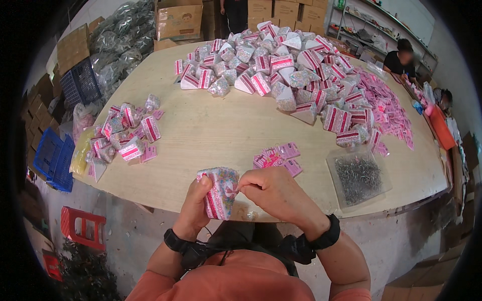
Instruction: The person assembles small craft kits by inserting a metal pin into a triangular package containing colorful beads. They pick up a package, insert the pin, and place the finished unit on the table. The process is repeated continuously throughout the clip.
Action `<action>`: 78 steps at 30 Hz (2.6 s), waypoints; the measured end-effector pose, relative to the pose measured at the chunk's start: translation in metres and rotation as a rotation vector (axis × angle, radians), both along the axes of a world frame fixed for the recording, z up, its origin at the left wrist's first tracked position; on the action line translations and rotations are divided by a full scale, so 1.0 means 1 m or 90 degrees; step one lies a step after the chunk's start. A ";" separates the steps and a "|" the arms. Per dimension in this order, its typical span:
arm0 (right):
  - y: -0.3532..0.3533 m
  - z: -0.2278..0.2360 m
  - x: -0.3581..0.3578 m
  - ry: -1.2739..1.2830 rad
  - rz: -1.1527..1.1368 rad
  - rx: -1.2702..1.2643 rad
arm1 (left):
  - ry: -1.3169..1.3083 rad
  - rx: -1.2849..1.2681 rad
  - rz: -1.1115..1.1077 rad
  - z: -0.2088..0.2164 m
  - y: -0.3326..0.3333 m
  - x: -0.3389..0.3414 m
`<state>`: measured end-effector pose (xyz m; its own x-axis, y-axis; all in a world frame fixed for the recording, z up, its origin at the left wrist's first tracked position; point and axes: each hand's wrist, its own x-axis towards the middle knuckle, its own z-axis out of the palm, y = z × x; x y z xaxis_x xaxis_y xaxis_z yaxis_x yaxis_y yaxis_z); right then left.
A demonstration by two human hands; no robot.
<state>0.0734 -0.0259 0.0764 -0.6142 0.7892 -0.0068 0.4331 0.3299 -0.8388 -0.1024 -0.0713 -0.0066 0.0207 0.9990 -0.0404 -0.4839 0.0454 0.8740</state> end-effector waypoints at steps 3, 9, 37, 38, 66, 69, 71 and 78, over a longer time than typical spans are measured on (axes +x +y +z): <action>-0.001 -0.003 0.000 0.014 -0.003 0.024 | 0.000 0.001 -0.002 0.001 0.000 0.001; 0.000 -0.005 0.000 0.007 -0.004 0.048 | -0.074 0.012 -0.002 -0.004 0.003 0.001; -0.002 -0.036 -0.009 -0.045 -0.070 0.275 | 0.039 0.052 0.145 -0.013 0.007 0.006; -0.001 -0.037 -0.011 -0.034 -0.069 0.275 | 0.059 0.041 0.136 -0.014 0.009 0.003; 0.011 -0.027 -0.008 -0.018 -0.054 -0.060 | 0.250 0.105 0.182 -0.021 0.016 -0.003; 0.009 -0.044 -0.016 -0.001 -0.014 0.284 | 0.257 0.095 0.187 -0.023 0.017 -0.010; 0.001 -0.040 -0.020 -0.058 -0.023 0.356 | 0.181 0.083 0.173 -0.015 0.014 -0.008; 0.001 -0.038 -0.019 -0.022 -0.044 0.192 | 0.194 0.108 0.189 -0.029 0.014 -0.008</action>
